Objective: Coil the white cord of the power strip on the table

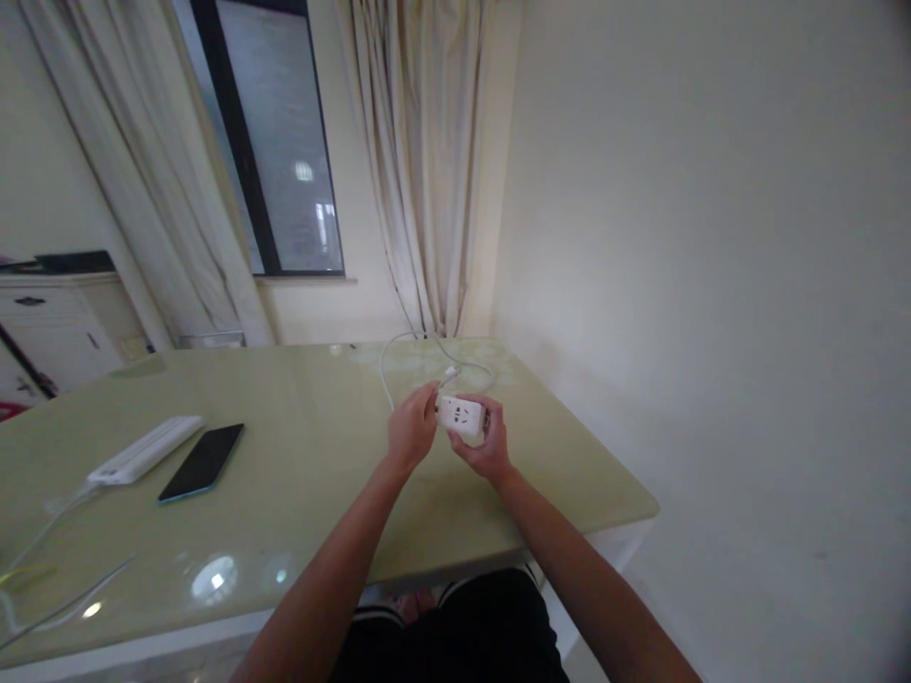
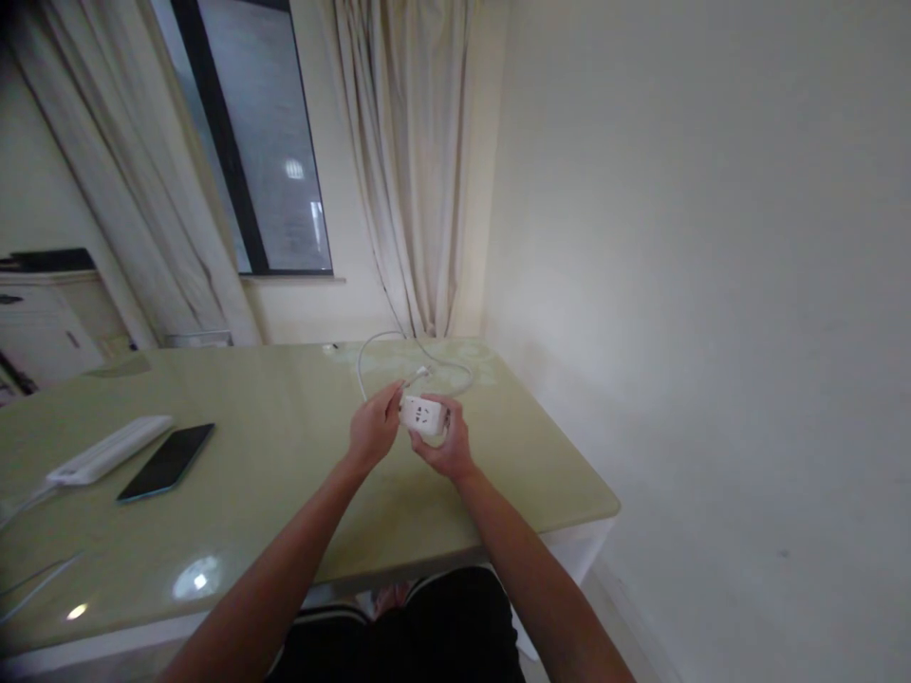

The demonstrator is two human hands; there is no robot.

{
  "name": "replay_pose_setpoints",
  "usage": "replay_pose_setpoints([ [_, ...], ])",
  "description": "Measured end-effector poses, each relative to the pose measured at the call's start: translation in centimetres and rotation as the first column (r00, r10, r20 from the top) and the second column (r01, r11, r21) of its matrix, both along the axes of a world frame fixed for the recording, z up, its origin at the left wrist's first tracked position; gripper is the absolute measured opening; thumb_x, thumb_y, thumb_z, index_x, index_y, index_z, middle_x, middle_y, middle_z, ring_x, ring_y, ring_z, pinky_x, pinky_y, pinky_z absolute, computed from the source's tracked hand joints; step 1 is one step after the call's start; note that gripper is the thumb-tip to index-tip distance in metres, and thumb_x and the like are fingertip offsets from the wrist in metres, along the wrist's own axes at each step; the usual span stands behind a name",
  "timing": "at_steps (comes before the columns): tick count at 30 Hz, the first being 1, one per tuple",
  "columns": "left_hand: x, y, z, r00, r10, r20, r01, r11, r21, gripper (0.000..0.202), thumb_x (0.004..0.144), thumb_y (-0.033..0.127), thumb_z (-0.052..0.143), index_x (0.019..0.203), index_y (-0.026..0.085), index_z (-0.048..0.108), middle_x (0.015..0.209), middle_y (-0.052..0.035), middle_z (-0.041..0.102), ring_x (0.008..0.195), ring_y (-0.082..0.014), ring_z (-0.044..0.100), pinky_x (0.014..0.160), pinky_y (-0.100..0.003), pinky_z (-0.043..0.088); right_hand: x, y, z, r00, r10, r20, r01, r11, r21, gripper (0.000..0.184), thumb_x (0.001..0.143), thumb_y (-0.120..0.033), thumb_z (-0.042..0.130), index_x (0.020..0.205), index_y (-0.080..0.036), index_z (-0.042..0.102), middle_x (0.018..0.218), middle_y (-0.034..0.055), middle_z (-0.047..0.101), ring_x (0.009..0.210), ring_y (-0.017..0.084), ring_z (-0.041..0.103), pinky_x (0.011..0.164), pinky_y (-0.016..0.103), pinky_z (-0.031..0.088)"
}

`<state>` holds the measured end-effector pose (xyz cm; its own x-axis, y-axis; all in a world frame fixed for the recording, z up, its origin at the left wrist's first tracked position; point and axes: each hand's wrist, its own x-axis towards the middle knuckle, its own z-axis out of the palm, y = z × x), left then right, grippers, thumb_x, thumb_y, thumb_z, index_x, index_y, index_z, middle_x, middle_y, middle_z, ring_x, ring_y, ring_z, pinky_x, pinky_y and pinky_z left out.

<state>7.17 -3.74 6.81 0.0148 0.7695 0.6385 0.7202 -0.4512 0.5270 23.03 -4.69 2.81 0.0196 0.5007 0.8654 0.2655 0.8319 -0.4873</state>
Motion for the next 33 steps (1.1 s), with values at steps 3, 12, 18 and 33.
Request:
replay_pose_setpoints([
  [3,0.1,-1.7,-1.5,0.984,0.049,-0.169,-0.048,0.999,0.014,0.037,0.105,0.033,0.038,0.130,0.027,0.064,0.113,-0.0079,0.073,0.089,-0.0212,0.069,0.070,-0.029,0.046,0.0,0.1,-0.3,0.985,-0.050,-0.166,0.039,0.997,-0.067,0.064,0.080,-0.039,0.077,0.132,-0.024,0.042,0.123,0.0129,0.061,0.107,0.025,0.067,0.088,0.038,0.059],
  [12,-0.8,-2.6,-3.8,0.949,0.094,-0.302,-0.091,0.996,0.025,0.030,0.101,0.046,0.049,0.105,0.027,0.072,0.098,-0.0048,0.076,0.077,-0.0193,0.069,0.059,-0.030,0.032,-0.2,0.4,-1.2,0.998,-0.012,-0.058,0.000,0.981,-0.194,0.056,0.095,-0.053,0.060,0.138,-0.021,0.047,0.113,0.0127,0.071,0.096,0.026,0.071,0.080,0.035,0.058],
  [18,0.2,-2.5,-4.9,0.995,0.028,-0.100,-0.041,0.991,-0.130,0.044,0.102,0.045,0.043,0.081,0.020,0.073,0.078,-0.0072,0.075,0.068,-0.0187,0.067,0.059,-0.029,0.031,-0.8,1.1,-1.6,0.967,-0.131,0.218,0.169,0.972,-0.164,0.047,0.104,-0.056,0.036,0.109,-0.021,0.068,0.104,0.0116,0.074,0.098,0.025,0.068,0.090,0.038,0.050],
  [33,-1.1,-1.9,-4.4,0.978,0.112,0.176,-0.084,0.984,-0.159,0.063,0.098,0.059,0.043,0.054,0.020,0.065,0.051,-0.0031,0.062,0.053,-0.0156,0.058,0.058,-0.028,0.035,-0.5,1.2,-1.3,0.889,-0.098,0.447,0.153,0.984,-0.087,0.038,0.092,-0.056,0.064,0.097,-0.019,0.071,0.082,0.0056,0.064,0.083,0.021,0.058,0.078,0.033,0.044],
])
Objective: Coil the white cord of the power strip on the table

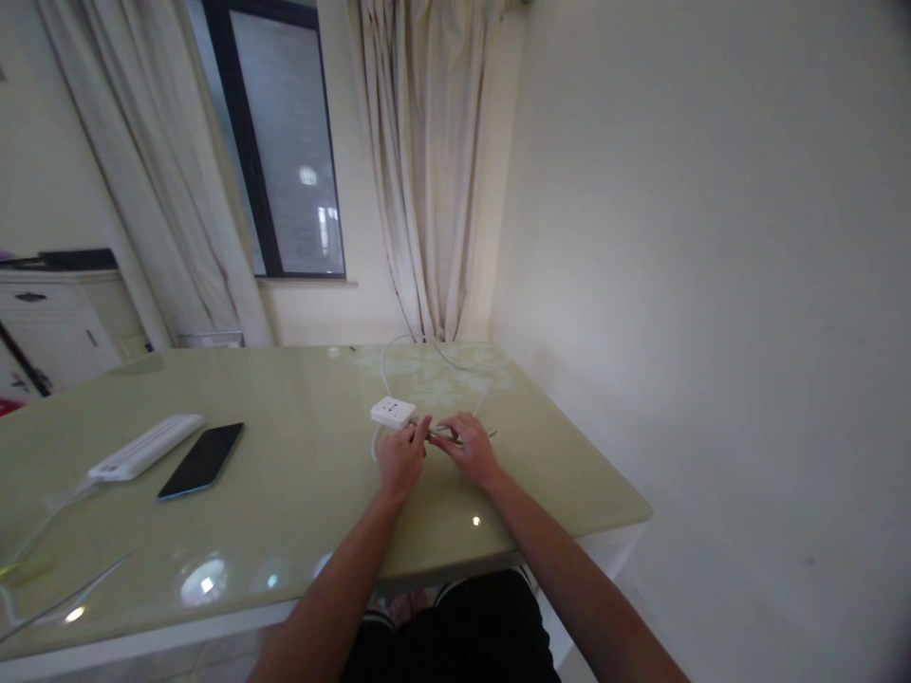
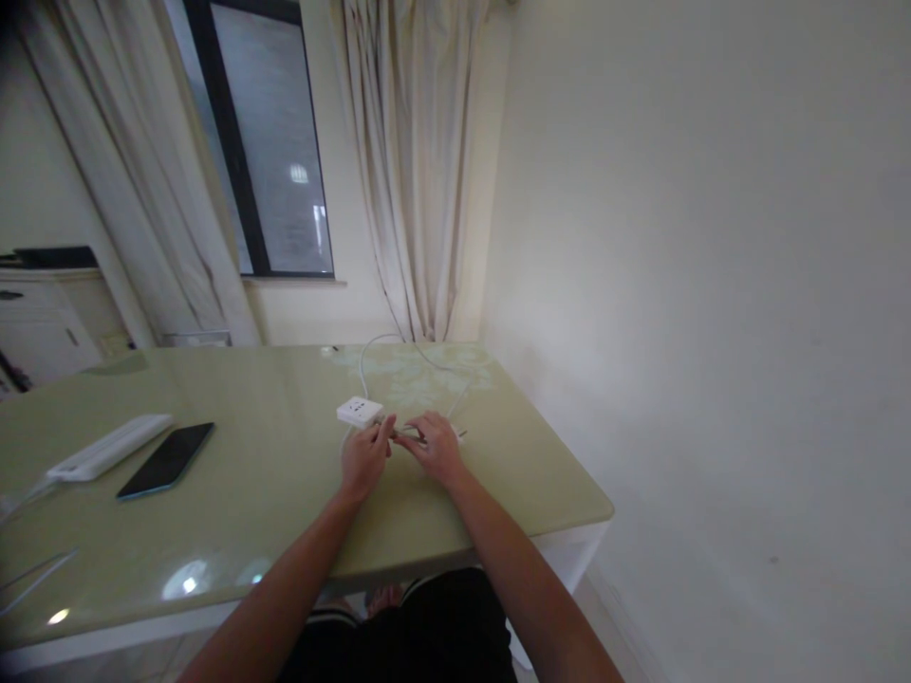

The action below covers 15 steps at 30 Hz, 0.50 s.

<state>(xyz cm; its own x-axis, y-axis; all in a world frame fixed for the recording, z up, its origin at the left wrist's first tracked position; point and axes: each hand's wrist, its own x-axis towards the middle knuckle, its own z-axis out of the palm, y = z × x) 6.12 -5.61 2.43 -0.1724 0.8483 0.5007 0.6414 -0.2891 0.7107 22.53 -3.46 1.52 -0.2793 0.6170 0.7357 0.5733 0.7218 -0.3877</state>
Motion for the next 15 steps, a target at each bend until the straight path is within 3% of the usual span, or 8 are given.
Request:
replay_pose_setpoints([
  [4,-0.4,-0.2,-0.1,0.981,-0.006,-0.193,0.024,0.996,0.089,0.042,0.100,0.048,0.047,0.085,0.022,0.076,0.072,-0.0050,0.074,0.064,-0.0170,0.065,0.063,-0.027,0.038,-0.1,0.1,-0.1,0.989,-0.079,-0.127,0.078,0.997,-0.010,0.035,0.094,-0.054,0.063,0.096,-0.021,0.072,0.085,0.0059,0.064,0.082,0.021,0.058,0.077,0.033,0.046],
  [7,-0.8,0.1,-0.4,0.954,-0.045,-0.297,0.089,0.987,0.136,0.030,0.098,0.042,0.051,0.103,0.024,0.075,0.082,-0.0040,0.077,0.071,-0.0177,0.068,0.066,-0.027,0.041,0.0,0.1,0.0,0.975,-0.105,-0.198,0.103,0.995,-0.020,0.036,0.093,-0.056,0.064,0.095,-0.021,0.072,0.087,0.0056,0.063,0.081,0.020,0.058,0.076,0.033,0.048],
  [11,-1.6,0.7,-0.8,0.913,-0.027,-0.407,0.089,0.987,0.136,0.025,0.095,0.031,0.054,0.111,0.027,0.074,0.094,-0.0054,0.077,0.081,-0.0207,0.070,0.069,-0.029,0.044,0.0,0.1,0.3,0.951,-0.123,-0.284,0.114,0.992,-0.049,0.035,0.092,-0.056,0.066,0.098,-0.022,0.072,0.089,0.0055,0.066,0.082,0.020,0.061,0.077,0.033,0.050],
  [15,-2.6,1.1,-0.4,0.914,0.036,-0.404,0.046,0.980,0.193,0.023,0.092,0.021,0.054,0.102,0.023,0.074,0.102,-0.0087,0.075,0.096,-0.0237,0.066,0.085,-0.033,0.047,0.3,0.2,0.7,0.908,-0.210,-0.362,0.216,0.976,-0.026,0.033,0.093,-0.054,0.065,0.101,-0.022,0.070,0.094,0.0072,0.069,0.085,0.021,0.064,0.082,0.035,0.051],
])
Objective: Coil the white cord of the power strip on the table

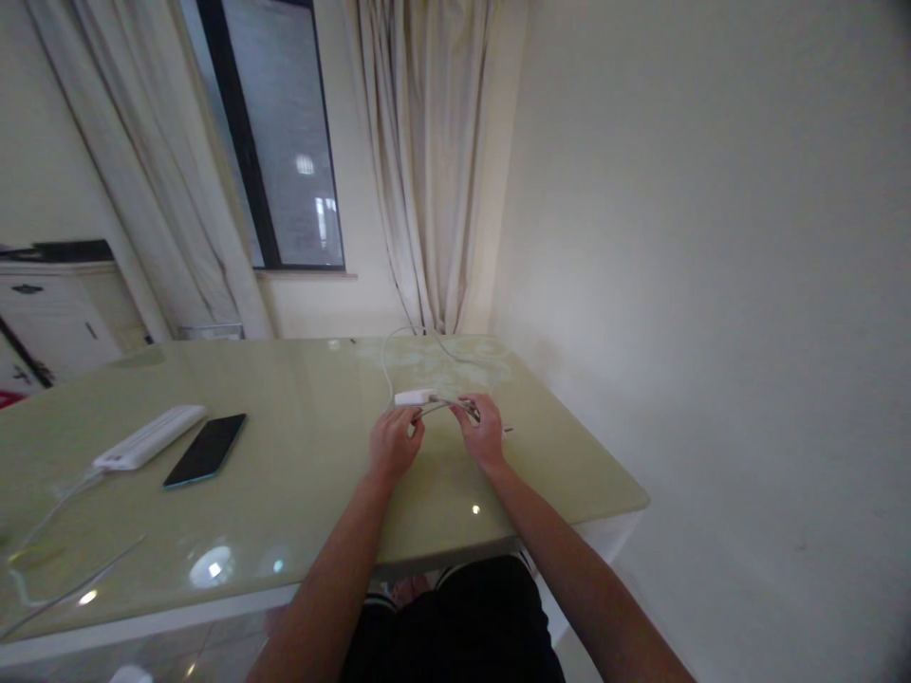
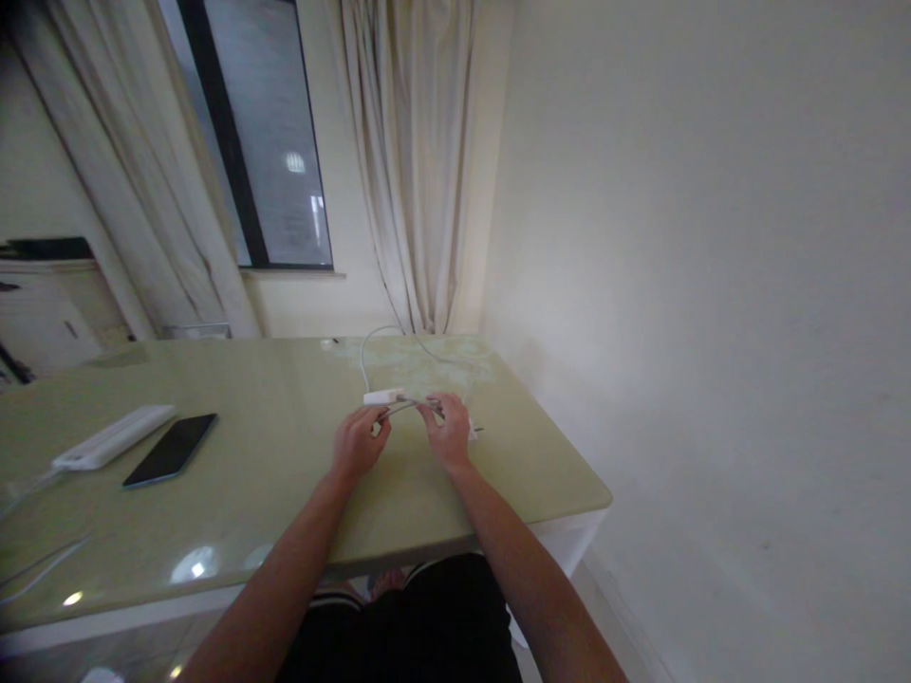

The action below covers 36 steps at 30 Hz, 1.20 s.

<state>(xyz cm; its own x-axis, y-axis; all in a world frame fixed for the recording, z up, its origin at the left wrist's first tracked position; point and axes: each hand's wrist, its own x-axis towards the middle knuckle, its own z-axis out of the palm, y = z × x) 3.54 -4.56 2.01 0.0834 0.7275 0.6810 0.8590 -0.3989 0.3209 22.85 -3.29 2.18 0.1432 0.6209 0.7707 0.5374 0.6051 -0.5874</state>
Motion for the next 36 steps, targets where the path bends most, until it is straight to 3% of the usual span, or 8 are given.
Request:
replay_pose_setpoints([
  [4,-0.8,0.0,0.4,0.980,0.173,0.103,-0.182,0.980,0.080,0.021,0.093,0.027,0.057,0.105,0.021,0.074,0.102,-0.0125,0.069,0.101,-0.0281,0.062,0.090,-0.039,0.045,0.8,0.2,0.1,0.996,-0.087,0.021,0.087,0.996,0.013,0.030,0.094,-0.050,0.064,0.094,-0.020,0.071,0.090,0.0068,0.069,0.086,0.022,0.064,0.084,0.036,0.049],
  [8,-0.7,0.0,0.2,0.911,0.263,0.318,-0.253,0.965,-0.071,0.029,0.097,0.041,0.056,0.112,0.018,0.064,0.084,-0.0070,0.067,0.079,-0.0235,0.064,0.072,-0.033,0.046,1.0,0.4,-0.3,0.993,-0.077,0.086,0.078,0.997,-0.004,0.033,0.096,-0.050,0.060,0.095,-0.021,0.076,0.085,0.0065,0.068,0.082,0.021,0.062,0.081,0.035,0.048],
  [12,-0.3,0.2,-0.2,0.894,0.146,0.424,-0.162,0.987,0.002,0.027,0.099,0.045,0.052,0.105,0.019,0.059,0.108,-0.0119,0.073,0.090,-0.0228,0.069,0.081,-0.035,0.050,0.8,0.4,-0.8,0.980,-0.031,0.195,0.040,0.998,-0.044,0.040,0.098,-0.055,0.056,0.096,-0.023,0.079,0.077,0.0052,0.063,0.072,0.019,0.058,0.072,0.032,0.046],
  [16,-0.2,0.4,-0.3,0.956,-0.052,0.290,0.005,0.987,0.163,0.039,0.102,0.037,0.044,0.132,0.015,0.055,0.144,-0.0197,0.058,0.136,-0.0265,0.053,0.109,-0.043,0.042,0.8,0.1,-0.8,0.954,0.099,0.282,-0.076,0.993,-0.094,0.045,0.100,-0.059,0.050,0.096,-0.025,0.080,0.075,0.0036,0.059,0.068,0.017,0.056,0.066,0.029,0.044],
  [21,-0.3,0.4,-0.8,0.987,-0.137,0.082,0.127,0.985,0.113,0.056,0.100,0.026,0.039,0.155,0.016,0.034,0.159,-0.0182,0.042,0.148,-0.0243,0.039,0.121,-0.047,0.027,0.9,-0.6,-0.4,0.913,0.245,0.327,-0.215,0.969,-0.126,0.045,0.101,-0.057,0.047,0.097,-0.024,0.078,0.075,0.0036,0.060,0.068,0.016,0.055,0.065,0.027,0.044],
  [26,-0.1,0.4,-1.2,0.970,-0.234,0.072,0.228,0.970,0.083,0.071,0.097,0.023,0.045,0.161,0.014,0.015,0.151,-0.0196,0.051,0.145,-0.0227,0.043,0.123,-0.049,0.021,0.9,-1.1,-0.1,0.875,0.349,0.335,-0.305,0.936,-0.178,0.046,0.101,-0.057,0.048,0.090,-0.022,0.076,0.073,0.0019,0.057,0.064,0.015,0.052,0.062,0.027,0.042],
  [30,0.2,0.6,-1.4,0.944,-0.325,0.052,0.326,0.945,0.004,0.092,0.092,0.024,0.053,0.162,0.010,-0.005,0.124,-0.0154,0.071,0.132,-0.0234,0.057,0.117,-0.047,0.033,0.9,-1.3,0.1,0.858,0.374,0.351,-0.320,0.925,-0.204,0.045,0.102,-0.056,0.047,0.092,-0.022,0.076,0.073,0.0011,0.057,0.066,0.014,0.053,0.063,0.026,0.042],
  [36,0.8,1.0,-0.8,0.980,-0.197,-0.027,0.194,0.976,-0.095,0.092,0.093,0.026,0.054,0.161,0.006,-0.005,0.110,-0.0158,0.074,0.108,-0.0275,0.067,0.093,-0.038,0.049,0.9,-1.0,0.1,0.845,0.302,0.442,-0.258,0.953,-0.159,0.043,0.103,-0.055,0.045,0.099,-0.023,0.074,0.084,0.0040,0.066,0.077,0.017,0.062,0.072,0.026,0.046],
])
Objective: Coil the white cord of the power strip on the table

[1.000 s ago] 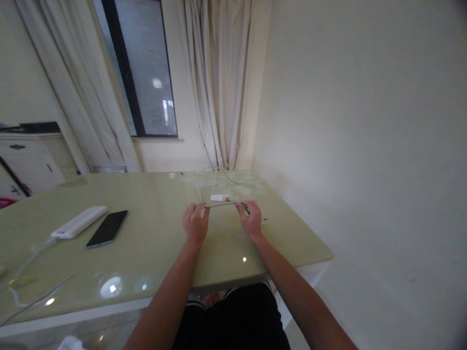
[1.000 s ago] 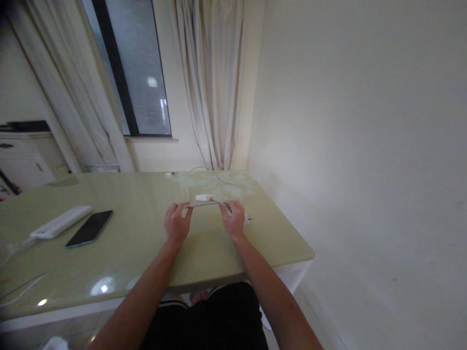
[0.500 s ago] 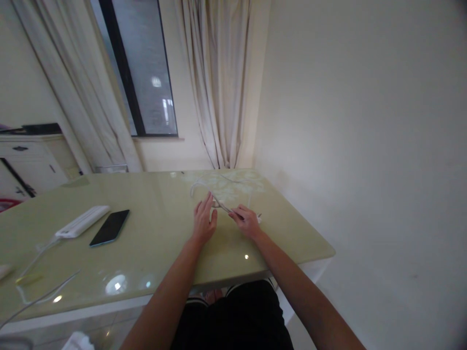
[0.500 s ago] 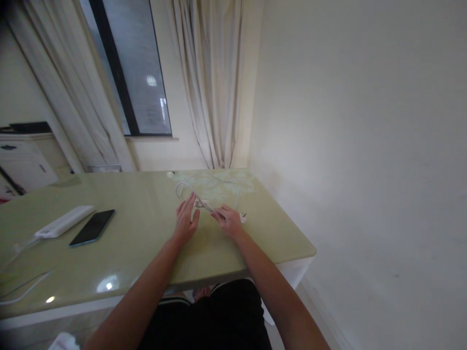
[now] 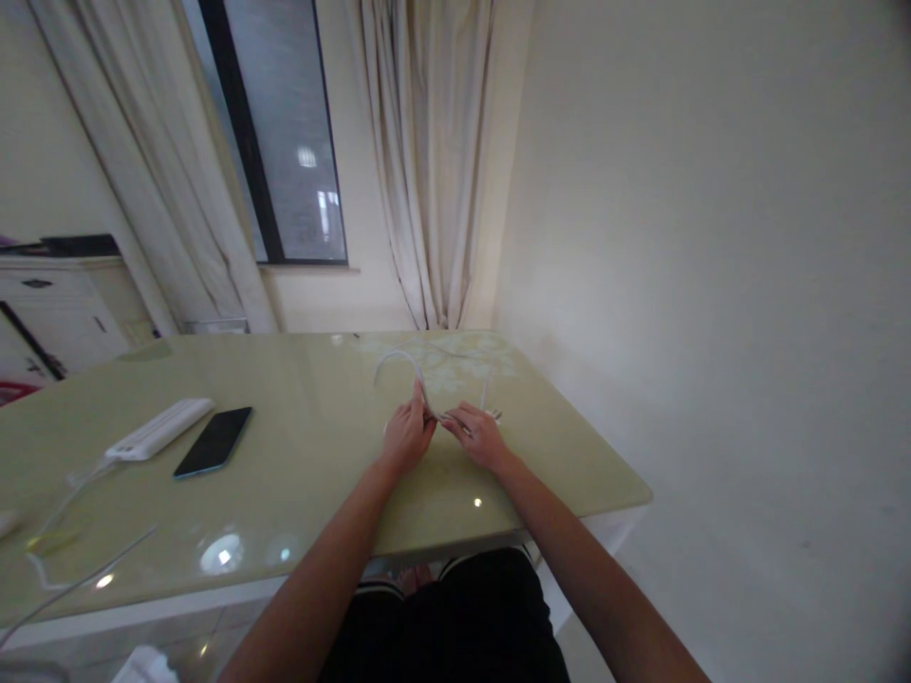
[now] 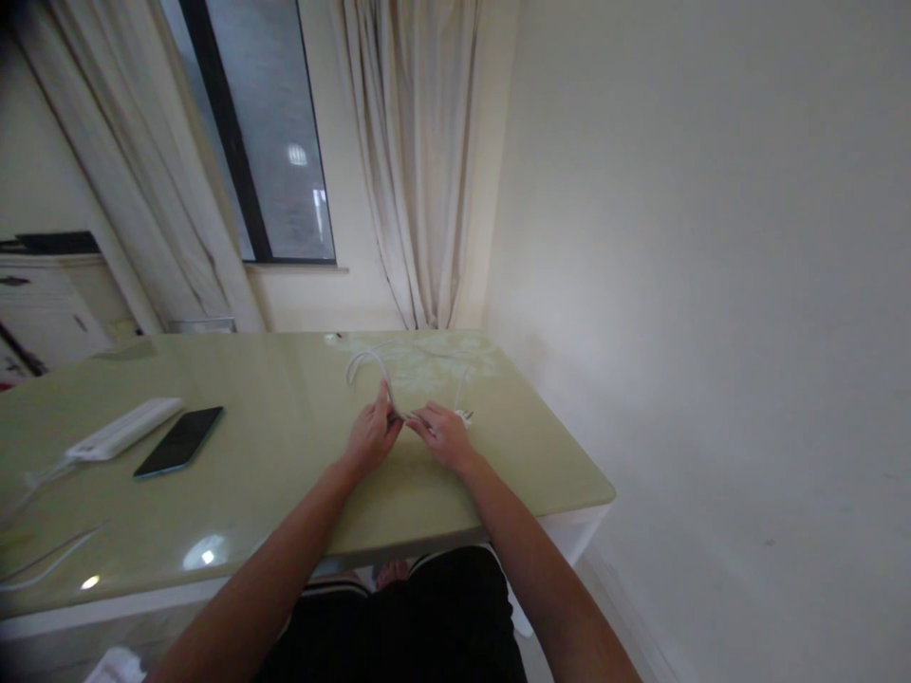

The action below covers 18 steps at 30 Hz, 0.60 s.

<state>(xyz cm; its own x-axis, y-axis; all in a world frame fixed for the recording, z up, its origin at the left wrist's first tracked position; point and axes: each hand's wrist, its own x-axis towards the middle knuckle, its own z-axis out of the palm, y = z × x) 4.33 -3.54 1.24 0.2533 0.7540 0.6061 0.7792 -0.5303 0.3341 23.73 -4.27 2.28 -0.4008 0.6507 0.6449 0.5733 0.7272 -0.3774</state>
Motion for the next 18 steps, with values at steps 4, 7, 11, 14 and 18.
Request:
replay_pose_setpoints([
  [4,-1.1,-0.2,2.3,0.983,0.044,-0.177,-0.064,0.992,-0.106,0.081,0.096,0.038,0.055,0.160,0.007,0.016,0.095,-0.0133,0.076,0.096,-0.0271,0.071,0.085,-0.034,0.049,0.5,1.1,0.4,0.982,-0.020,0.187,-0.005,0.991,0.131,0.048,0.097,-0.063,0.049,0.109,-0.023,0.071,0.095,0.0089,0.071,0.086,0.022,0.066,0.077,0.031,0.048],
  [7,-4.5,-0.6,4.6,0.965,0.070,-0.252,-0.111,0.982,-0.150,0.055,0.099,0.040,0.050,0.149,0.016,0.047,0.095,-0.0131,0.076,0.091,-0.0267,0.071,0.079,-0.032,0.047,2.7,2.2,1.5,0.949,-0.131,0.288,0.072,0.976,0.207,0.051,0.097,-0.066,0.047,0.111,-0.022,0.070,0.100,0.0102,0.073,0.089,0.023,0.067,0.077,0.032,0.047],
  [11,-11.4,-1.3,7.0,0.980,-0.019,-0.199,-0.049,0.942,-0.331,0.039,0.099,0.047,0.042,0.103,0.027,0.075,0.080,-0.0042,0.072,0.073,-0.0209,0.066,0.067,-0.027,0.043,8.3,3.4,3.5,0.853,-0.367,0.371,0.285,0.923,0.258,0.047,0.103,-0.057,0.043,0.095,-0.021,0.072,0.092,0.0103,0.072,0.079,0.020,0.065,0.066,0.028,0.040],
  [14,-15.5,-1.3,7.9,0.982,-0.116,-0.146,0.038,0.891,-0.452,0.046,0.096,0.056,0.040,0.088,0.025,0.073,0.067,-0.0007,0.065,0.063,-0.0176,0.059,0.060,-0.025,0.039,12.4,4.0,5.3,0.760,-0.394,0.516,0.290,0.917,0.272,0.045,0.101,-0.057,0.049,0.085,-0.021,0.071,0.084,0.0100,0.072,0.073,0.019,0.063,0.060,0.027,0.031],
  [18,-19.8,-0.2,8.7,0.986,0.018,-0.165,-0.085,0.908,-0.411,0.042,0.091,0.055,0.044,0.091,0.023,0.072,0.069,-0.0012,0.066,0.066,-0.0189,0.059,0.063,-0.025,0.040,16.9,5.1,8.4,0.628,-0.534,0.566,0.468,0.840,0.273,0.045,0.101,-0.055,0.050,0.087,-0.019,0.073,0.085,0.0123,0.075,0.068,0.018,0.063,0.059,0.026,0.025],
])
